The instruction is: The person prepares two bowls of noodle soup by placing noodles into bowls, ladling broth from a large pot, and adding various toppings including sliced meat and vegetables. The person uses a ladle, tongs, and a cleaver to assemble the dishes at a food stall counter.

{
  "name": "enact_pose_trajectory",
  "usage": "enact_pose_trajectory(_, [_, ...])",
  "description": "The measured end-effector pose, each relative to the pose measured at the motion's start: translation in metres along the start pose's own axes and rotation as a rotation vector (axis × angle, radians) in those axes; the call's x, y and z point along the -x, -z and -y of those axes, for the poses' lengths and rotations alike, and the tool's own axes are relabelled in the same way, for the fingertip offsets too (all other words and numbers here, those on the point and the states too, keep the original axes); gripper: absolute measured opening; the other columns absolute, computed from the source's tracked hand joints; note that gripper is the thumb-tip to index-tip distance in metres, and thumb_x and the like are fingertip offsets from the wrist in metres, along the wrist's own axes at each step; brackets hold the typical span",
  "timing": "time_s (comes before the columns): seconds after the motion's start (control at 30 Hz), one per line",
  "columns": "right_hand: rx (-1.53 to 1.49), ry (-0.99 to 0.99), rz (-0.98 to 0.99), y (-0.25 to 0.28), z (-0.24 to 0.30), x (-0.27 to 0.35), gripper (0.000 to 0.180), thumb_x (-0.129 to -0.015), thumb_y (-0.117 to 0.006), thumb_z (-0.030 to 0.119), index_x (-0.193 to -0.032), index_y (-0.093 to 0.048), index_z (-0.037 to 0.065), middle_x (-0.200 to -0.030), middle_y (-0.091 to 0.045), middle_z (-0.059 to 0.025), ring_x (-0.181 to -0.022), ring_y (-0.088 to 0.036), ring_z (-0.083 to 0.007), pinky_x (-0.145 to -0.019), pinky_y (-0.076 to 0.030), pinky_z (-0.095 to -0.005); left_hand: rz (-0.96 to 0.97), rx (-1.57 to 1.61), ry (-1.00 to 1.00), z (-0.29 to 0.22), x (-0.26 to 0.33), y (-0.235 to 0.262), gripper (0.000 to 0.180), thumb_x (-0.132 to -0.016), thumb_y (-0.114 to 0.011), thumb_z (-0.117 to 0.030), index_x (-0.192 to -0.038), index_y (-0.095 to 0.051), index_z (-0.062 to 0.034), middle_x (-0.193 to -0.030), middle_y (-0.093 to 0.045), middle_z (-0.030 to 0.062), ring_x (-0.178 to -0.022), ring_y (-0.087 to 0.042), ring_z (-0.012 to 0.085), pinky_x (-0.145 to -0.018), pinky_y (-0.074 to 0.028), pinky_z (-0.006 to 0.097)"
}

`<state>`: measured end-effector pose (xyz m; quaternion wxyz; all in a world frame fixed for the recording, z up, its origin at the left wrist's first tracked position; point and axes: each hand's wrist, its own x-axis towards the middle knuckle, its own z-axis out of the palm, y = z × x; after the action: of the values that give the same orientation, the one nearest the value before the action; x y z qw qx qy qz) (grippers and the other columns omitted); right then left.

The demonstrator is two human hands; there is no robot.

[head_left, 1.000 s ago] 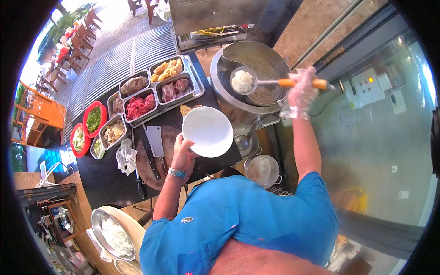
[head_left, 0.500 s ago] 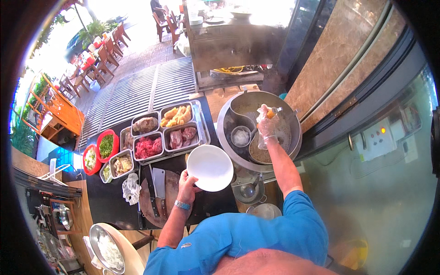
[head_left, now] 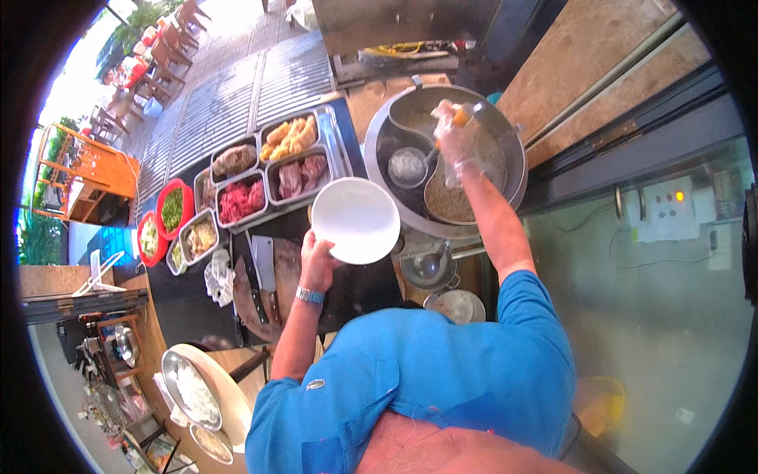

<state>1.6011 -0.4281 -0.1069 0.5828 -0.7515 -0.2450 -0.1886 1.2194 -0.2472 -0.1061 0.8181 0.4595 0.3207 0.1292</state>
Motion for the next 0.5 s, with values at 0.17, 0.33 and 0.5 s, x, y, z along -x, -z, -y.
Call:
enact_pose_trajectory(0.17, [-0.323, -0.470, -0.034, 0.001, 0.024, 0.003, 0.017, -0.099, -0.072, 0.020, -0.096, -0.074, 0.004, -0.089, -0.077, -0.0042, -0.081, -0.069, -0.0135, -0.074, -0.053, -0.0320, -0.029, 0.051, 0.023, 0.009, 0.005, 0.002, 0.048, -0.085, -0.060, -0.007, -0.130, -0.046, -0.0082, -0.119, -0.060, 0.0097, -0.103, -0.068, 0.0225, -0.076, -0.064, 0.041])
enact_pose_trajectory(0.33, [-0.290, -0.423, -0.148, -0.001, 0.041, 0.002, 0.019, -0.098, -0.074, 0.019, -0.092, -0.075, 0.001, -0.084, -0.075, -0.0045, -0.074, -0.066, -0.0123, -0.070, -0.051, -0.0299, -0.074, 0.035, 0.048, 0.018, 0.009, 0.011, 0.048, -0.084, -0.059, -0.006, -0.130, -0.046, -0.0084, -0.119, -0.060, 0.0096, -0.105, -0.067, 0.0217, -0.077, -0.064, 0.042])
enact_pose_trajectory(0.5, [-0.199, -0.356, 0.004, -0.006, 0.046, 0.009, 0.020, -0.098, -0.074, 0.020, -0.088, -0.072, 0.002, -0.079, -0.072, -0.0027, -0.067, -0.063, -0.0122, -0.063, -0.049, -0.0316, -0.080, 0.037, 0.068, 0.028, 0.013, 0.026, 0.049, -0.084, -0.060, -0.004, -0.131, -0.046, -0.0084, -0.117, -0.061, 0.0088, -0.100, -0.068, 0.0200, -0.072, -0.064, 0.039])
